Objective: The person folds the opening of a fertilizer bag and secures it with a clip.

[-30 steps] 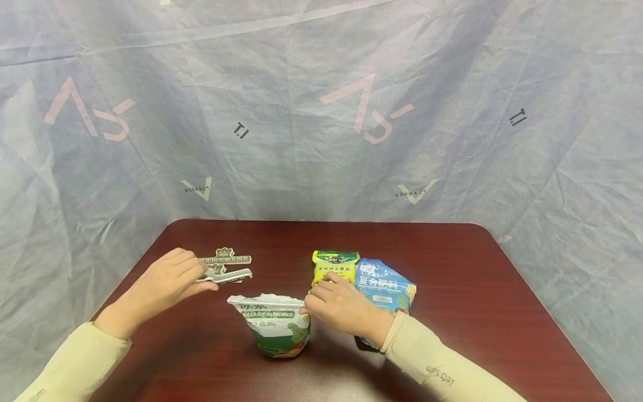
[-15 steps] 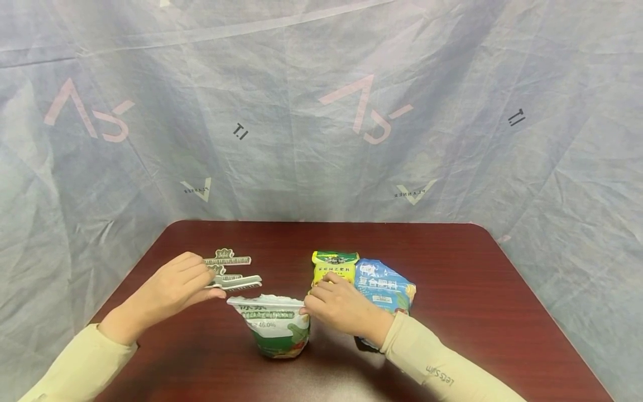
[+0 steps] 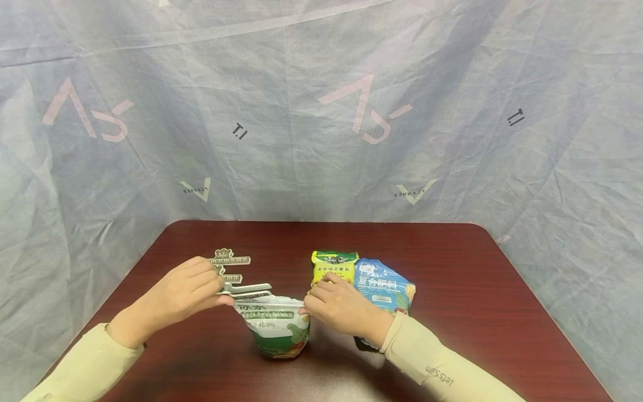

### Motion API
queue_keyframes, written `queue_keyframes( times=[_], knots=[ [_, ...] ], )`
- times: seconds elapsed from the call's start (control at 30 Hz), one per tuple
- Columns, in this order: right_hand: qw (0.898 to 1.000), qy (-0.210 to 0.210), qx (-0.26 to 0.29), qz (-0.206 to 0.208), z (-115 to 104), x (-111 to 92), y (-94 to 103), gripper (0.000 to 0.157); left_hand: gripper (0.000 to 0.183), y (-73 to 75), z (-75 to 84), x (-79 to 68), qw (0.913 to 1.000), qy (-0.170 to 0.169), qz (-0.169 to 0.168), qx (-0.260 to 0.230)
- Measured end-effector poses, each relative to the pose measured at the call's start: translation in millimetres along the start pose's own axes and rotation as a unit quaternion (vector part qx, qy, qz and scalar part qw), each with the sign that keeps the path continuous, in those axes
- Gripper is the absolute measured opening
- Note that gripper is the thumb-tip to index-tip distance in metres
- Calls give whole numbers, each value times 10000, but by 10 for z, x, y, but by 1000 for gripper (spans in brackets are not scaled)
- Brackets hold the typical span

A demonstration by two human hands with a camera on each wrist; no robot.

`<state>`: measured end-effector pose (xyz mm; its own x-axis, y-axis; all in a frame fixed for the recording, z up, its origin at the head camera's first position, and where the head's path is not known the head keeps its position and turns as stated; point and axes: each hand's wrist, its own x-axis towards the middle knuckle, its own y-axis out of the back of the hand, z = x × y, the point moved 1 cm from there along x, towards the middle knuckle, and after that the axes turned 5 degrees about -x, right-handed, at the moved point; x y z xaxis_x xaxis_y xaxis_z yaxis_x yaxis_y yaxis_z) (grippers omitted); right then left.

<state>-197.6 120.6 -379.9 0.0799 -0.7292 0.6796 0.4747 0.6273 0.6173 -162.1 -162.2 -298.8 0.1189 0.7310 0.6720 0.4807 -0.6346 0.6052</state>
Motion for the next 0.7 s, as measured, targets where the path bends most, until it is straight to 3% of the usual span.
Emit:
queue_keyframes(
  times=[0.27, 0.7],
  knots=[
    [10000, -8, 20, 45, -5, 4, -6, 30, 31, -38, 22, 66, 9996, -238, 92, 80],
    [9998, -93, 76, -128, -10, 5, 4, 27, 30, -110, 66, 125, 9988, -338, -70, -339]
  ],
)
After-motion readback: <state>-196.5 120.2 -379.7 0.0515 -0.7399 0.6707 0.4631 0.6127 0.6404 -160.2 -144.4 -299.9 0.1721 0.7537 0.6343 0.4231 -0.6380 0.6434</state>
